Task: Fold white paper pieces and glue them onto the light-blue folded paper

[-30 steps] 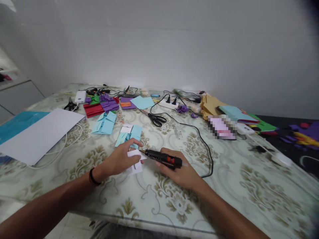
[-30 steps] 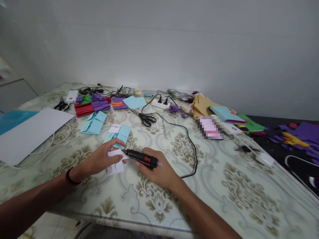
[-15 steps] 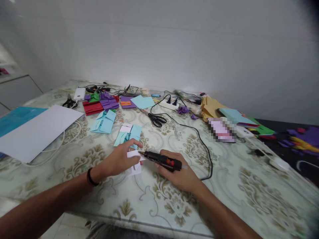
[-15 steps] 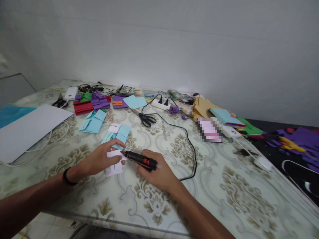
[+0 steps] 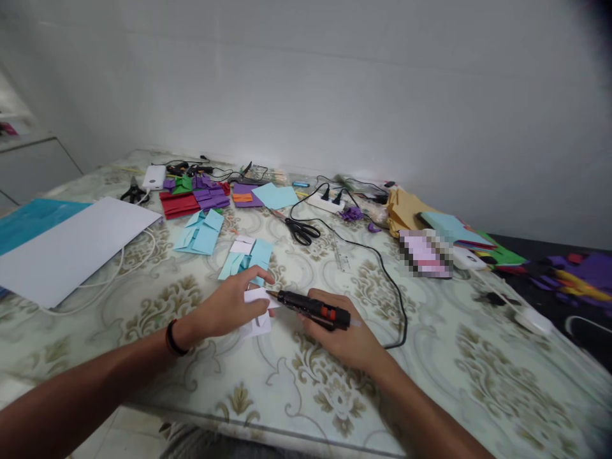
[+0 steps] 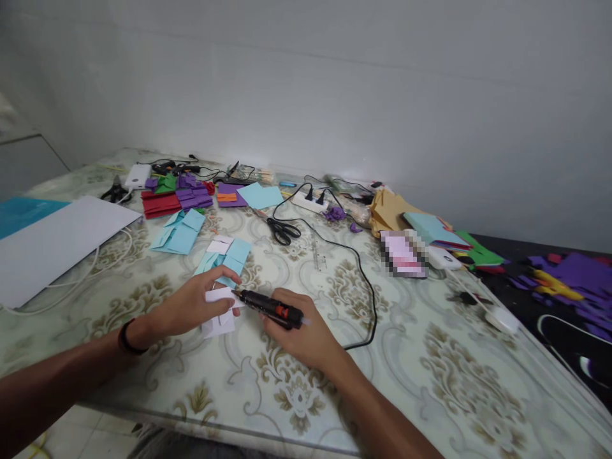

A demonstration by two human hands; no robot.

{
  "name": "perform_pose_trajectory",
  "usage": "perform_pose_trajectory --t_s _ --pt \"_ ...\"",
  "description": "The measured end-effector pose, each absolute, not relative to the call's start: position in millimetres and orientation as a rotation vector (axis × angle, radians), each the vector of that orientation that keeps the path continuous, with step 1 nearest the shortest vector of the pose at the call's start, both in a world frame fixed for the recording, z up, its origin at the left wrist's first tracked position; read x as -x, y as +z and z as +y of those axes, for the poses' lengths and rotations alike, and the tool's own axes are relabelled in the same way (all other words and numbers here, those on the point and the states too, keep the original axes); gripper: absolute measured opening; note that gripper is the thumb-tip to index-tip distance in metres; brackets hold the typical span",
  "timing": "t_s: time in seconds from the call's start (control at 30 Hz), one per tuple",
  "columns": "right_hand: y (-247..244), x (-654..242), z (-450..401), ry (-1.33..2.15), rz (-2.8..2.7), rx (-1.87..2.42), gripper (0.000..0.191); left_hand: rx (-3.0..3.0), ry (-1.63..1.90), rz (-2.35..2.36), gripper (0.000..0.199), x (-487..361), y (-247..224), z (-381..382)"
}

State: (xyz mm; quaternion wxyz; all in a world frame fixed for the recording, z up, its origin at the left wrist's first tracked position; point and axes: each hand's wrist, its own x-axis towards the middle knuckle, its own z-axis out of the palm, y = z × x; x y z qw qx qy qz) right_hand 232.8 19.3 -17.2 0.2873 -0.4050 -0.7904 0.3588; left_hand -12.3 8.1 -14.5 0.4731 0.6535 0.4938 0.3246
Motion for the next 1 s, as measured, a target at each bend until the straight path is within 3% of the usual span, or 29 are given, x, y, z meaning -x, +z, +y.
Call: perform_pose_trajectory --t_s 1.0 --pt "-14.9 -237.8 20.4 0.932 -2.075 1.062 0.021 -1.643 0.87 1.269 0.027 17.8 -9.4 12.5"
